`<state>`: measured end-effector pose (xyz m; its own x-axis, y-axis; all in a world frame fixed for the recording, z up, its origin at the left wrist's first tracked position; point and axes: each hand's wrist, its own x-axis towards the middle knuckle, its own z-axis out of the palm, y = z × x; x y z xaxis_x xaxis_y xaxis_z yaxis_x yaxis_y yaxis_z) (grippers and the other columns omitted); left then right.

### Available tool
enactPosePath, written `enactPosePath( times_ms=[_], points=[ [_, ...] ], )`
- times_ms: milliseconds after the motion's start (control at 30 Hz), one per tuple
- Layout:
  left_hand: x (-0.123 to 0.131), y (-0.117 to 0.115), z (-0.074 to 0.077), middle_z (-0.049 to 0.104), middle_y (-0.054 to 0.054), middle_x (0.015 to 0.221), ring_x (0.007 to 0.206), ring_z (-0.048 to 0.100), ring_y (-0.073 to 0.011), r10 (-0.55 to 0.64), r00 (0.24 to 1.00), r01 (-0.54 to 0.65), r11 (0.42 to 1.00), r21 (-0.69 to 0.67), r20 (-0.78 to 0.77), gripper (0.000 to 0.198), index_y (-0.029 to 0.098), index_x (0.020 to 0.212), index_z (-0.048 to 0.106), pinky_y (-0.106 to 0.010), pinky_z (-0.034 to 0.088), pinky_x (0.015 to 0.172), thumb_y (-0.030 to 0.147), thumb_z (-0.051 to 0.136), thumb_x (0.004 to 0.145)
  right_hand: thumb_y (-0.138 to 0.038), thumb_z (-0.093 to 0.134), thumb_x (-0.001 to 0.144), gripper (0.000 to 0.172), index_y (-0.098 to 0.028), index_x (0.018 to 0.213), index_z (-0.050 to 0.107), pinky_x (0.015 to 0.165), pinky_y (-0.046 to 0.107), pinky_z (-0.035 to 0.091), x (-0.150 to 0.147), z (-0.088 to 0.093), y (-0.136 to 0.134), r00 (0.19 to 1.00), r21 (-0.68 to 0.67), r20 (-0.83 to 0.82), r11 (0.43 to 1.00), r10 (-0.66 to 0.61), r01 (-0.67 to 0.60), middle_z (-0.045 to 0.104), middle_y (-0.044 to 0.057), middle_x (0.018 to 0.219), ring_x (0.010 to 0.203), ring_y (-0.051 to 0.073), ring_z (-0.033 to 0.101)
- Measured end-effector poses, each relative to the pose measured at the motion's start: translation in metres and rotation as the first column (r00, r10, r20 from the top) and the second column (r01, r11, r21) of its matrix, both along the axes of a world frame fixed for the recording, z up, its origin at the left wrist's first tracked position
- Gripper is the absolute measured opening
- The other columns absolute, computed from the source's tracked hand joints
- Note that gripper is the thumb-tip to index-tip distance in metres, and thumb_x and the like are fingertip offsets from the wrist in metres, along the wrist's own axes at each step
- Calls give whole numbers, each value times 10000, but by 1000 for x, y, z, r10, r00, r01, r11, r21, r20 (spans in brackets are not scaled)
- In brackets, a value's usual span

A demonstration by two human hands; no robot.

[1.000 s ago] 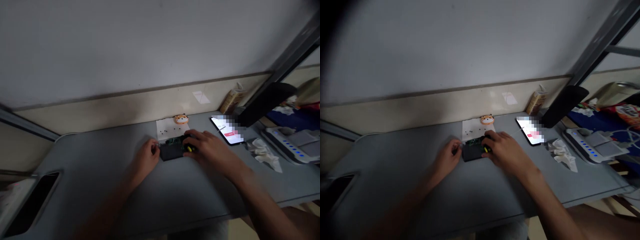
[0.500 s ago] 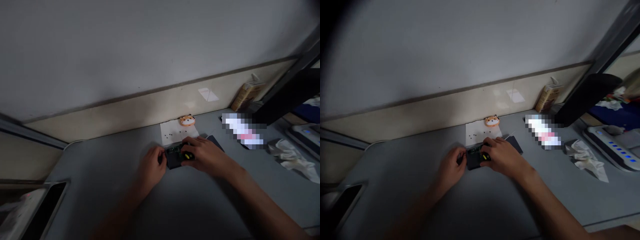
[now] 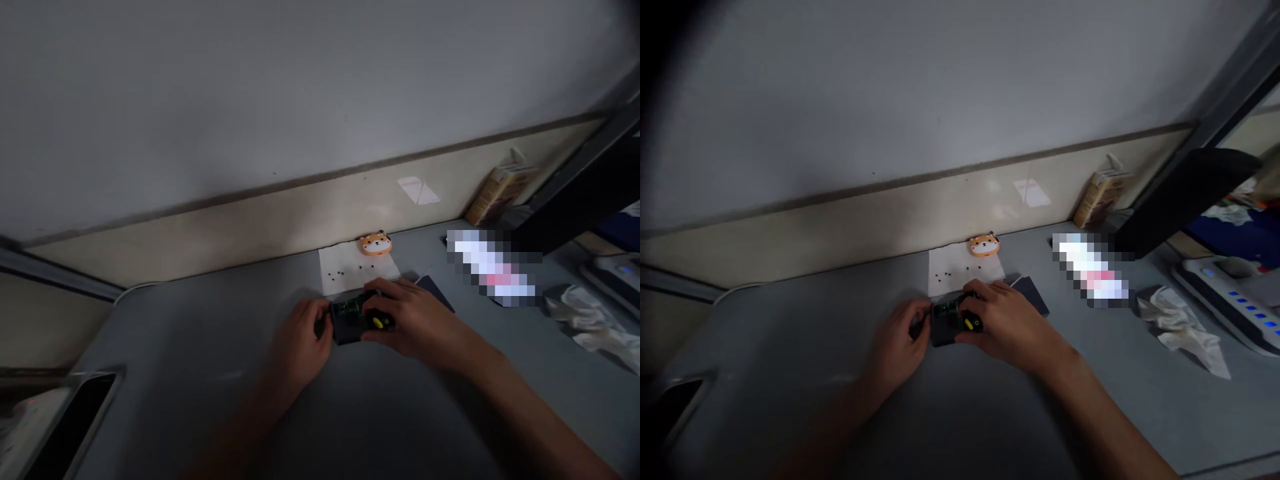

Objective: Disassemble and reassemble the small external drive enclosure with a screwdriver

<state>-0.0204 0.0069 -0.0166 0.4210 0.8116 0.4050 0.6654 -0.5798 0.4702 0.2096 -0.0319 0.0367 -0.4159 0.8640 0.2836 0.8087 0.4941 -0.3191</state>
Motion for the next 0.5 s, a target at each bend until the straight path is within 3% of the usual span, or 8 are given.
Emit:
enactPosePath(
  times_ms=[167,367,500],
  points=[
    [0,1,0,678,-20,844,774,673,-181,8,1000,-7,1000,-20,26,154,222,963,616,-277,518,682,127,507,909,-362,885,742,316,-204,992,773,801,439,577,-1,-3,1,998,-15,60,1000,16,-15,731,101,1081,851,264,722],
    [0,0,0,685,-20,844,773,676,-183,10,1000,-10,999,-40,7,142,226,956,621,-283,520,679,129,532,903,-317,844,788,241,-208,987,762,798,440,580,0,-7,1,997,-23,70,999,24,-23,735,100,1078,850,265,726],
    [1,-1,-1,665,-13,833,764,665,-181,16,1000,-16,1000,3,20,133,231,963,612,-285,526,680,134,545,902,-328,759,876,230,-221,1076,725,796,407,588,7,3,0,998,108,-68,994,2,6,714,110,1195,864,232,729]
  ],
)
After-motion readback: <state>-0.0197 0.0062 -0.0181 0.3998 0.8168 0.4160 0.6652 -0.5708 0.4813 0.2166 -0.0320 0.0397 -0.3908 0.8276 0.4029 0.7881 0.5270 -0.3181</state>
